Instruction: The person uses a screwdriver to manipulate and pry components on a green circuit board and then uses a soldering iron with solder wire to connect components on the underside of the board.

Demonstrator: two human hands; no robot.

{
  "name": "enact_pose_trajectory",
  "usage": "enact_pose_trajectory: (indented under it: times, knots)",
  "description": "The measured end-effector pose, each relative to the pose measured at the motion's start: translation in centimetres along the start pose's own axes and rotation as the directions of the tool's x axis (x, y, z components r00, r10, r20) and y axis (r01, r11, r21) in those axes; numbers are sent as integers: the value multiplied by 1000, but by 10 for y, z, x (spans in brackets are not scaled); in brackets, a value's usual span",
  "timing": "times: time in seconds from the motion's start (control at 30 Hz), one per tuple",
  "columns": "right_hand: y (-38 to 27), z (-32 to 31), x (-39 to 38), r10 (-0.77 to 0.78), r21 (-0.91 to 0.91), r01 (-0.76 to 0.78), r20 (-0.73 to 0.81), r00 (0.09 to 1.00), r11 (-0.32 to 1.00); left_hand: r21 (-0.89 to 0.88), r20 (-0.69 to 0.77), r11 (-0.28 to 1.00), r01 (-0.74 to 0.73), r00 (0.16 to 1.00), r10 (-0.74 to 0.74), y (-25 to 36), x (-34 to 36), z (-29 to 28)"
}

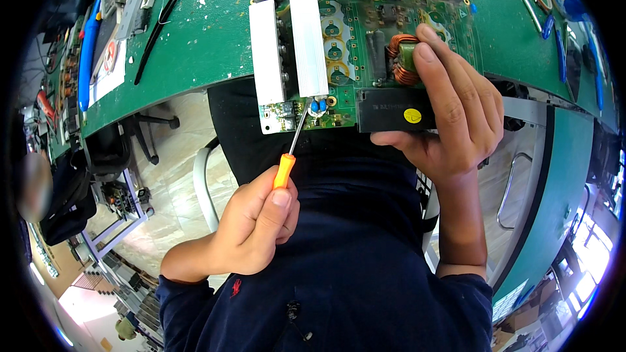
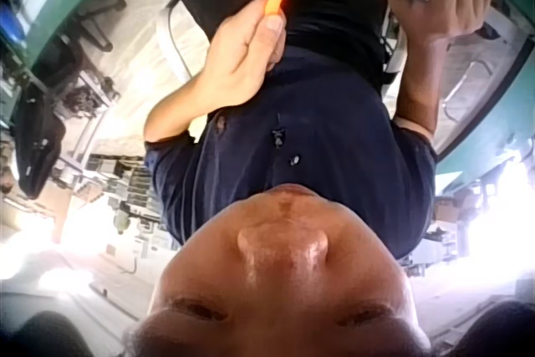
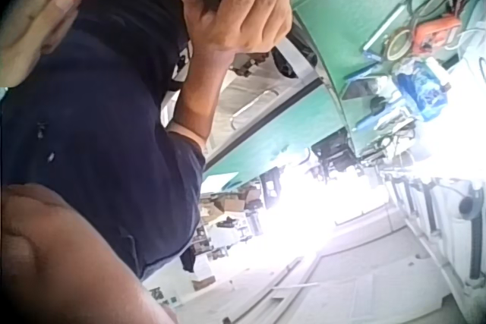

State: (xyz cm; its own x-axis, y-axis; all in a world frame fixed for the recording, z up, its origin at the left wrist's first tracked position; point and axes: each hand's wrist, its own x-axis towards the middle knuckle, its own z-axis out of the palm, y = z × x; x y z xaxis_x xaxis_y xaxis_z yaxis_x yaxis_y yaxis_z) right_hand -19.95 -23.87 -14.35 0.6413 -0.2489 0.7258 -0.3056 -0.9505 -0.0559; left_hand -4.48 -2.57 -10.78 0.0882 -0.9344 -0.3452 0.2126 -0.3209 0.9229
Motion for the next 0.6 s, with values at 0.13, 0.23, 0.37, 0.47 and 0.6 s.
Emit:
enact_pose_trajectory:
  times: [0.13,0.23,0.37,0.47,0.6]
  knots:
    - [0,0,0,-1,-1,1,-2,1000,1000,-94,-12,995,19,1000,-20,2,0,5]
    - [-1,1,0,4,-12,-4,-1,1000,1000,-154,-20,988,28,999,-31,2,0,7]
    - [-4,-4,-2,37,-22,-35,88,995,999,-218,-33,975,35,998,-44,1,0,12]
    - [-5,-4,-2,39,-30,-37,93,995,999,-230,-43,973,12,999,-22,-3,2,13]
    - [-6,-4,-2,51,-28,-48,89,995,998,-235,-55,971,-37,998,24,-11,4,15]
